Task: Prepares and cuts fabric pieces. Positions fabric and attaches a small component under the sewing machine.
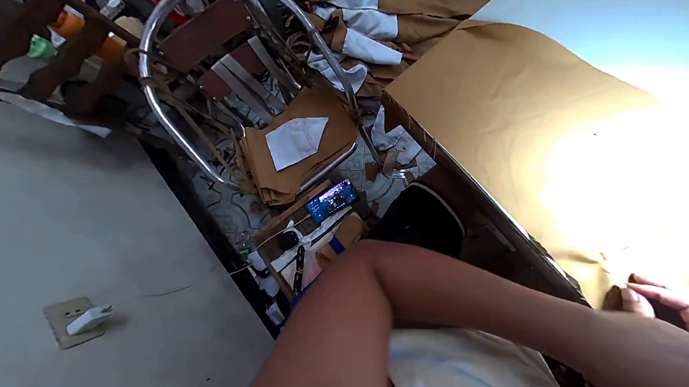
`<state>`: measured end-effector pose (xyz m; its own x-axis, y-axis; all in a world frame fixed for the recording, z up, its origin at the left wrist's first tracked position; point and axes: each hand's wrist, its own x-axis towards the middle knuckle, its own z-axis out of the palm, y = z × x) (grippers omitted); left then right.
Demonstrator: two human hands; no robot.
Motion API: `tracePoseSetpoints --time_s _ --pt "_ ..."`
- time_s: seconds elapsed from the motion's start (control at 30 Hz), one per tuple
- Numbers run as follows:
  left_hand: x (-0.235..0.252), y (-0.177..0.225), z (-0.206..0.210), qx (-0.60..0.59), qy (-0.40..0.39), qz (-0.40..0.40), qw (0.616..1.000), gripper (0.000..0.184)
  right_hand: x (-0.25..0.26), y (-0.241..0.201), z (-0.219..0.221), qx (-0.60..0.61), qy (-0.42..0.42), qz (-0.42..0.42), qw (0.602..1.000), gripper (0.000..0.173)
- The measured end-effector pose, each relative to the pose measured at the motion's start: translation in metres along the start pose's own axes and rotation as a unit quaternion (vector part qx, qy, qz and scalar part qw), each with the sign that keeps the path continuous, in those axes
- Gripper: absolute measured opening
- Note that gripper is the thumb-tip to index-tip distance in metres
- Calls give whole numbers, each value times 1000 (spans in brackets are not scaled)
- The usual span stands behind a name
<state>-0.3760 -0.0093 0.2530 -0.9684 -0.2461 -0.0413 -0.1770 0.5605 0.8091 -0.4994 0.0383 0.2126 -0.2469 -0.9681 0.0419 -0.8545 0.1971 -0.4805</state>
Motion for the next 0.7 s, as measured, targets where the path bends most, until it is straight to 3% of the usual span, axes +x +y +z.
tracePoseSetpoints --time_s 0.03,0.07,0.13,0.23,0.43,0.7 --pt "-23 -20 -5 -20 21 41 999 38 0 -6 -2 -2 -12 23 1000 28" --pt "-43 -39 -8 -46 22 45 998 42 -2 17 4 13 19 -37 999 29" --pt "-77 -69 -7 -124 26 -2 992 42 -2 50 15 82 51 -114 989 31" --pt "-106 -97 -4 -258 40 -69 963 43 0 48 24 126 90 -87 984 25" --pt "-111 -112 -10 -283 27 -53 957 38 0 35 29 161 121 -59 978 17" --pt "-109 -116 -7 -298 30 -39 953 37 0 39 27 52 77 -63 994 36"
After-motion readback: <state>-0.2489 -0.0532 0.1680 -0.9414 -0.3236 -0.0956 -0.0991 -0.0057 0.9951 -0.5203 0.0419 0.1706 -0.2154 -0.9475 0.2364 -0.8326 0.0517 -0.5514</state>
